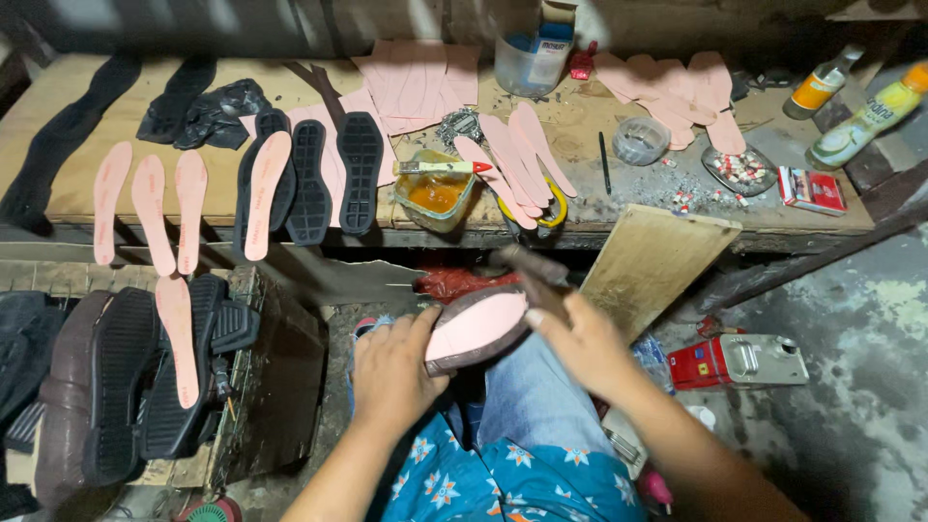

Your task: The person applies adhesive to pink shoe insoles using a brush and then presses them into brown slip-on shoes. The person repeatedly picks up insoles, applies glue, and inserts them into shoes, tapping them into place.

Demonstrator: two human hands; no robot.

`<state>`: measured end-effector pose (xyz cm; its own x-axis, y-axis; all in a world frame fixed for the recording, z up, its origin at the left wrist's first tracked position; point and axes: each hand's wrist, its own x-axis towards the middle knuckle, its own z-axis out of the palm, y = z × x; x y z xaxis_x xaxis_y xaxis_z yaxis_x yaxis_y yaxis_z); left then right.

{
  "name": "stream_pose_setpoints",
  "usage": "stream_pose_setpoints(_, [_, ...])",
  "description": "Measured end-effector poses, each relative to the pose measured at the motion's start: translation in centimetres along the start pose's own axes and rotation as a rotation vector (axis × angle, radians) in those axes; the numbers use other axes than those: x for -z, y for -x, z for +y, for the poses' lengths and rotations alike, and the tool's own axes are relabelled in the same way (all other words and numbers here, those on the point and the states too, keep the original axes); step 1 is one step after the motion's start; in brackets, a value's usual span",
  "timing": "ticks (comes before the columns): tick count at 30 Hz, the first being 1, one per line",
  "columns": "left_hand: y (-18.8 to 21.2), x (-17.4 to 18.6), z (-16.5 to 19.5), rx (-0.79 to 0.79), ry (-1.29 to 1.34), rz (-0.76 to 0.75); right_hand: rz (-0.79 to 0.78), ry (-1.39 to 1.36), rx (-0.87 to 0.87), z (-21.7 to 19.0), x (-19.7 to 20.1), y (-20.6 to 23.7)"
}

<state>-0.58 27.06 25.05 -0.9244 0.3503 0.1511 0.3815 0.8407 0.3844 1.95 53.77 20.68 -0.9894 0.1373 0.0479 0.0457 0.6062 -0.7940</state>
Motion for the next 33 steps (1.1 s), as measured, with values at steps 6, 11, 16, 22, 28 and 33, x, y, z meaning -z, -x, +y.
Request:
stream_pose_setpoints(6, [1.5,0.7,-2.4,0.183,1.635,-0.267,0.217,0.180,0.254,3.3,4.8,-12.1])
stream_pose_setpoints(11, [4.0,-1.8,-1.9,0.232,2.330,-0.517,0.195,0.221,-0.068,3.8,4.5,-18.0])
stream_pose_setpoints(16, [4.5,-3.0,-2.6,0.205,2.353,-0.528,0.221,0.310,-0.028,4.2,3.7,-19.3])
stream_pose_setpoints(22, [4.0,-2.3,-2.7,0.243,2.337,-0.459,0.490,0.304,0.426,0.7,3.5,-13.2])
stream_pose_setpoints(28, [1.0,0.1,-0.6,0.375,2.217,-0.043,-0.455,-0.568,0.292,-5.5,-0.8,2.1])
stream_pose_setpoints(33, [-0.7,1.9,1.2,0.280,1.918,-0.060,-0.348,-0.918,0.093,-7.2,-3.3,3.0])
